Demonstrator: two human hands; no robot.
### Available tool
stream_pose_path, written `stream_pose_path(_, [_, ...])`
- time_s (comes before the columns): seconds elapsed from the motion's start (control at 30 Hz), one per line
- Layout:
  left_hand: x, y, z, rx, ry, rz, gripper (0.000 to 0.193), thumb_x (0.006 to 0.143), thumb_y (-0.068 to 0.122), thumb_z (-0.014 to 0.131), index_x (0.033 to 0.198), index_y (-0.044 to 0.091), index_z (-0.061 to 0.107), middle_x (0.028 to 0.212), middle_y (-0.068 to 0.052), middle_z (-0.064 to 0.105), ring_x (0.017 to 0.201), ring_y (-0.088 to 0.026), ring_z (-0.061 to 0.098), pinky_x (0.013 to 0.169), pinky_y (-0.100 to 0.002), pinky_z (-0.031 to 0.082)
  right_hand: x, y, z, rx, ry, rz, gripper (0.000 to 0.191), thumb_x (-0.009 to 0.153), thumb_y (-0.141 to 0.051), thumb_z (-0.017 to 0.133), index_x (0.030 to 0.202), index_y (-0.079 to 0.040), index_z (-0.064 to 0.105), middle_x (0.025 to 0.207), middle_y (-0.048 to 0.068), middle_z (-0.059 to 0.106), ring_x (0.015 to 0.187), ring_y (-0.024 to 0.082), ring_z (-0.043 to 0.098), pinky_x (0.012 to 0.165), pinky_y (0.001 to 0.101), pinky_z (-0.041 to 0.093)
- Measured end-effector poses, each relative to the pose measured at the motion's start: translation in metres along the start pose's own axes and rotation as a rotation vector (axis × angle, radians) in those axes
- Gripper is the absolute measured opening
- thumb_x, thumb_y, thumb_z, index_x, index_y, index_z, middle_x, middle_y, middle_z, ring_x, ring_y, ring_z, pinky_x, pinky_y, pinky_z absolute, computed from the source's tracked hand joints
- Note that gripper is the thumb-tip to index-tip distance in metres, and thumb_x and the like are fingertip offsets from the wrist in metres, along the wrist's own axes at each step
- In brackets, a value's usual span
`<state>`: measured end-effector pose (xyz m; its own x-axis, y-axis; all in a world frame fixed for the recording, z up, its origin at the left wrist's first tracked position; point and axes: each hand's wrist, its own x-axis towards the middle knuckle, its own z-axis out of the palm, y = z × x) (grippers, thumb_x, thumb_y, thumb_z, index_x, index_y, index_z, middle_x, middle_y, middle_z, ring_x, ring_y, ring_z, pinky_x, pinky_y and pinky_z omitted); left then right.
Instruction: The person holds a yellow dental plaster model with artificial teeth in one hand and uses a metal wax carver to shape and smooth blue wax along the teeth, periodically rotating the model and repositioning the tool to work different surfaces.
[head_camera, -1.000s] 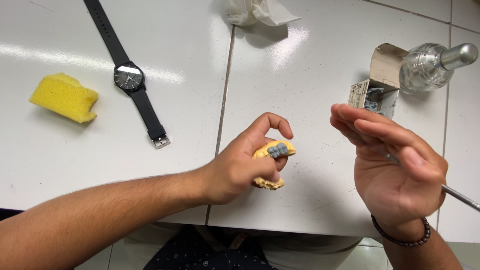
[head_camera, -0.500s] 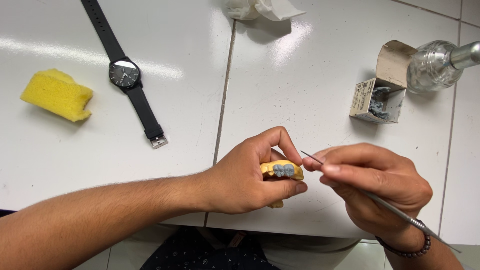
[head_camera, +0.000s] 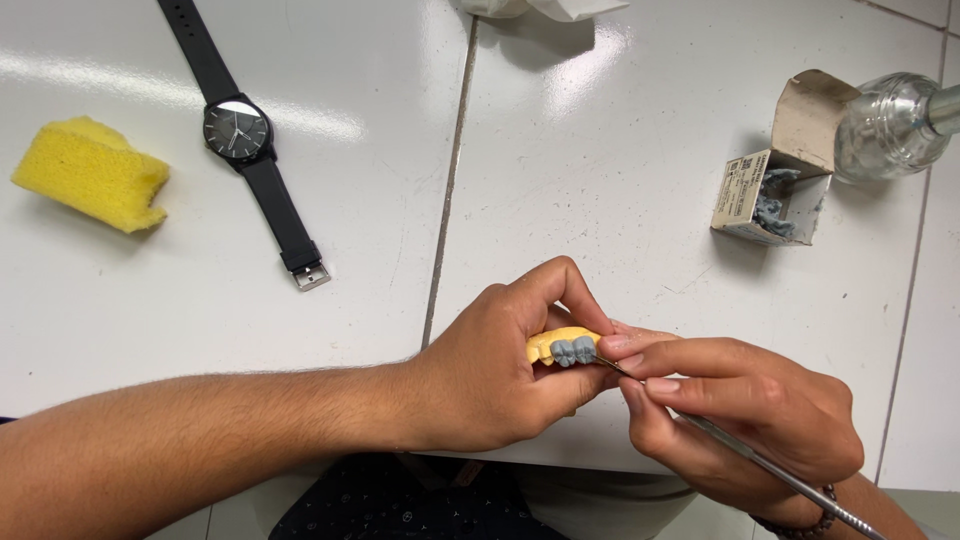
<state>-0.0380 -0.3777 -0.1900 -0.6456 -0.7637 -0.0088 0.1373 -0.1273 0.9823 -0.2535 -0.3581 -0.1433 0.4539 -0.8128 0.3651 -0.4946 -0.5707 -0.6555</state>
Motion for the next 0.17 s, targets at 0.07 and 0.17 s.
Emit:
stream_pose_path(0.07, [-0.0007, -0.0029, 0.0024, 0.0, 0.011, 0.029, 0.024, 0.099, 0.01, 0.068, 0.111, 0.003, 0.048, 0.09, -0.009, 0.074, 0.081, -0.011, 0.077, 0.063, -0.022, 0.058, -0.0032, 0.0022, 0.0008, 0.002, 0.015, -0.001, 0.028, 0.08, 0.005, 0.08, 0.09, -0.003, 0.055, 0.094, 0.018, 0.074, 0.095, 0.027, 0.079, 0.085, 0.0361, 0.07])
stream_pose_path(0.17, [0.0, -0.0068, 0.0043, -0.001, 0.018, 0.054, 0.024, 0.1, 0.01, 0.067, 0.112, 0.003, 0.047, 0.094, -0.01, 0.075, 0.087, -0.013, 0.078, 0.068, -0.022, 0.061, -0.0078, 0.0064, -0.0011, 0.0, 0.026, 0.002, 0.029, 0.08, 0.005, 0.08, 0.09, -0.003, 0.054, 0.094, 0.018, 0.074, 0.094, 0.028, 0.08, 0.084, 0.0357, 0.071])
